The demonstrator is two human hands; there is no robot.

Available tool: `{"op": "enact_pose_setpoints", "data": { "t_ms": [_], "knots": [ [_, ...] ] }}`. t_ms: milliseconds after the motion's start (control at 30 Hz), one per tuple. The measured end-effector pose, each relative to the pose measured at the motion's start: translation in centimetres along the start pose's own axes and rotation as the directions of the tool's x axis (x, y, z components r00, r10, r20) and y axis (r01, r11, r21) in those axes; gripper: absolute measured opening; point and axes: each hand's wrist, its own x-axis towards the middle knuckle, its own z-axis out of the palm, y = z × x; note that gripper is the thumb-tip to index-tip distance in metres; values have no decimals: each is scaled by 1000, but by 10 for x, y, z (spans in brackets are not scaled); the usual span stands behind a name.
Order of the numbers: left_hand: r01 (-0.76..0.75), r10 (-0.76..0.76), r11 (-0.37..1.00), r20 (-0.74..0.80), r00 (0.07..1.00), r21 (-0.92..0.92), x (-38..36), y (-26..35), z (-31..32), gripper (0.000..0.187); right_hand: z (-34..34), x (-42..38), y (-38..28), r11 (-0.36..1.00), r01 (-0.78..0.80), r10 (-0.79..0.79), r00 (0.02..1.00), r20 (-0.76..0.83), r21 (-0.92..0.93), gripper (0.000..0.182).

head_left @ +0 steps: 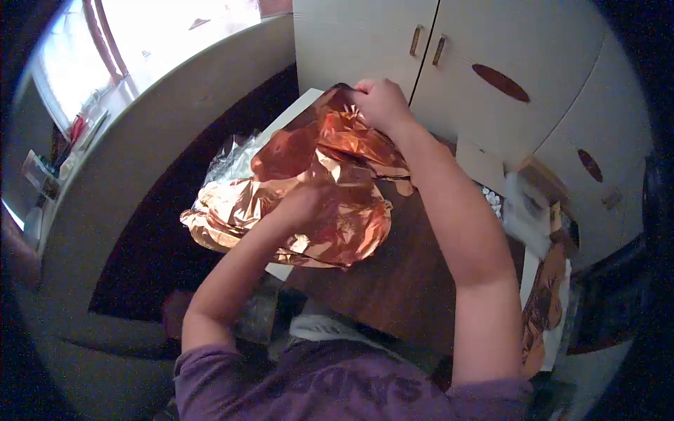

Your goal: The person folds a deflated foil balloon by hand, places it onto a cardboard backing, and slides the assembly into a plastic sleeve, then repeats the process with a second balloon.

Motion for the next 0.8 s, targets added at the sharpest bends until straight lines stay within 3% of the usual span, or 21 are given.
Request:
{"op": "enact_pose_setpoints", "data": {
  "t_ms": [67,100,200,233,300,367,433,500,533,600,667,700,733,767,800],
  "knots": [
    [-22,35,989,-84,996,146,30,-9,-1,55,1,4,-2,994,91,-96,993,75,68,28],
    [243,-248,964,32,968,109,43,-49,24,70,-8,-3,-13,998,62,-61,985,162,-3,27],
    [291,-320,847,-9,947,445,29,-64,22,82,-31,-7,-21,969,132,-142,989,-37,-210,24],
    [355,-387,805,-32,922,475,30,-69,25,90,-44,0,-20,933,174,-225,965,-134,-316,25],
    [329,-326,833,-85,941,445,28,-83,35,91,-93,-7,-32,945,166,-253,916,-311,-280,26],
    [360,-365,838,-69,928,409,29,-76,28,89,-134,-23,-51,936,346,-343,852,-396,-67,27],
    [404,-429,842,-12,903,357,34,-44,0,85,-177,-29,-37,845,504,-531,828,-180,-176,28],
    [343,-364,916,74,928,209,40,-27,-20,78,-174,-84,-50,900,435,-429,896,-116,31,24],
    [286,-304,934,56,951,216,45,-35,-18,70,-170,-115,-49,949,313,-312,949,-56,27,23],
    [203,-193,880,-68,979,429,55,-78,6,54,-165,-163,-18,967,237,-245,966,82,91,22],
    [132,-99,785,-87,991,605,48,-108,15,39,-148,-214,11,955,290,-296,920,255,62,25],
    [28,-67,741,33,997,671,45,-99,6,46,-148,-234,22,954,297,-266,891,367,-30,27],
    [-87,-34,694,152,988,715,42,-91,-4,53,-144,-255,40,953,304,-276,884,378,-15,27],
    [72,-12,687,-88,996,723,45,-133,19,51,-139,-276,62,951,309,-283,876,390,-4,27],
    [173,-11,727,-241,971,665,49,-134,27,50,-135,-298,86,929,349,-272,870,411,-122,23]
  ]
}}
